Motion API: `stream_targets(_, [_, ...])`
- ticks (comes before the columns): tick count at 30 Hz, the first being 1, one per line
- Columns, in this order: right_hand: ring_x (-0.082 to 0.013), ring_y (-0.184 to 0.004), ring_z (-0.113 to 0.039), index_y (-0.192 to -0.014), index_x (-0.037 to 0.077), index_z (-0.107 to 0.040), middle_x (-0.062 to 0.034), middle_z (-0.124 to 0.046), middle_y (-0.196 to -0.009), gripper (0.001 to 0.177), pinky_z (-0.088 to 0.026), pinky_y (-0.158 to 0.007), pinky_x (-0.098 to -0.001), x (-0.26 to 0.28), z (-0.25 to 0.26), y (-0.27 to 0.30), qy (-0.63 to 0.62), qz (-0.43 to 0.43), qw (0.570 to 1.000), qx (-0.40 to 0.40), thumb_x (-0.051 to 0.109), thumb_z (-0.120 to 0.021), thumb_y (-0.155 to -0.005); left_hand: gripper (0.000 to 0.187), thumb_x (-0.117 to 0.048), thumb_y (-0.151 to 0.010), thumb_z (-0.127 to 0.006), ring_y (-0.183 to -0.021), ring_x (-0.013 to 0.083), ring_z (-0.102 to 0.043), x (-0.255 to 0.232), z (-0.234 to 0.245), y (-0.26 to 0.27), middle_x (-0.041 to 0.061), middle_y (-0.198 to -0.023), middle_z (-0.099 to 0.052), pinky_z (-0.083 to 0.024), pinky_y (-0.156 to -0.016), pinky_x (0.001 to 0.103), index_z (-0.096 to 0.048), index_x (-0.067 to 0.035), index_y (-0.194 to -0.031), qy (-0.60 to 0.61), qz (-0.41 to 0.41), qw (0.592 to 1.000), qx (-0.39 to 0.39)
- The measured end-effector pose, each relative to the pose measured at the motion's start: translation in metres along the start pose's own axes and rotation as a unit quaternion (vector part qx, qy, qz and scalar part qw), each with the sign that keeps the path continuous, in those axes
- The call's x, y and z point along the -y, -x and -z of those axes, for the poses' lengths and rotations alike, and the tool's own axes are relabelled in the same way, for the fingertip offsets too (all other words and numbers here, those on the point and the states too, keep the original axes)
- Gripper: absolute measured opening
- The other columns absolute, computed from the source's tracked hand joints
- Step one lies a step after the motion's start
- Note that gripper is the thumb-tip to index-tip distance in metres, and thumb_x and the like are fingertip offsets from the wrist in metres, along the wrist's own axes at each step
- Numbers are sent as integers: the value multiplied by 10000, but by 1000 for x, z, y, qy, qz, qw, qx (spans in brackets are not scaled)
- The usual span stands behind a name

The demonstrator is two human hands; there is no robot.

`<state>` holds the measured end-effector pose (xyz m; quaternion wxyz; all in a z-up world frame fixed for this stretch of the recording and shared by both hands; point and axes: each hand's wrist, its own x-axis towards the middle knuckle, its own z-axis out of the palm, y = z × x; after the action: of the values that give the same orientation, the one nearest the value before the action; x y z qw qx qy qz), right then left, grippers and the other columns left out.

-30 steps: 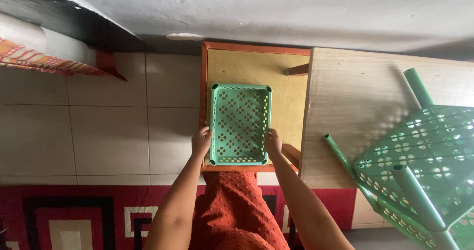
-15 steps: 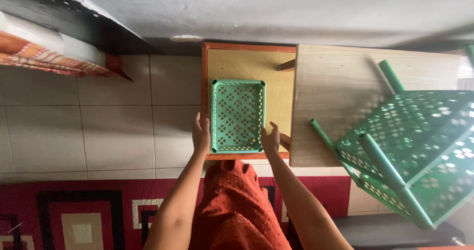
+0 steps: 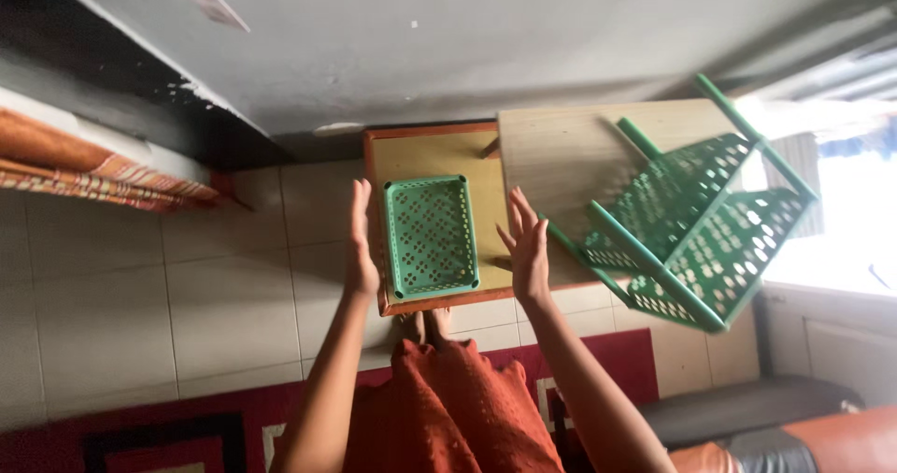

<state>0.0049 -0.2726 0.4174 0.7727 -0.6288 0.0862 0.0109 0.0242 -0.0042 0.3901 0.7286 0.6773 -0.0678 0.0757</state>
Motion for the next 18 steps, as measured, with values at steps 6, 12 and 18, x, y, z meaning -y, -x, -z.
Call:
stream_targets(6, [-341,-1619,-178,-1590,104,-353,-127,-184,-1741,867,-304,-1234,-596,86,3,15,-6,119,992,-31,738,-237,-1010,1032,-849,-974,-161,-1653,301,-106,-70,-13,-40,152,-1768,-160,-23,-1312,545,-111,-99,-1680,13,-4,1000,7])
stream_targets(12, [-367,-1609,-253,-1561,100,-405,-143,-236,-1735,853,-384,-1238,-603,141,44,44,13,222,967,-125,745,-240,-1027,1051,-859,-968,-219,-1672,295,-97,-115,-53,-63,132,-1781,-160,-23,-1337,530,-134,-97,-1688,52,-52,996,49])
stream_targets(18, [-396,-1584,-301,-1510,76,-460,-168,-293,-1710,836,-408,-1212,-609,166,121,76,-3,242,948,-207,722,-233,-1032,957,-774,-1024,-192,-1641,274,-221,-141,-129,-67,157,-1745,-256,-141,-1349,503,-261,-50,-1646,32,-92,991,87])
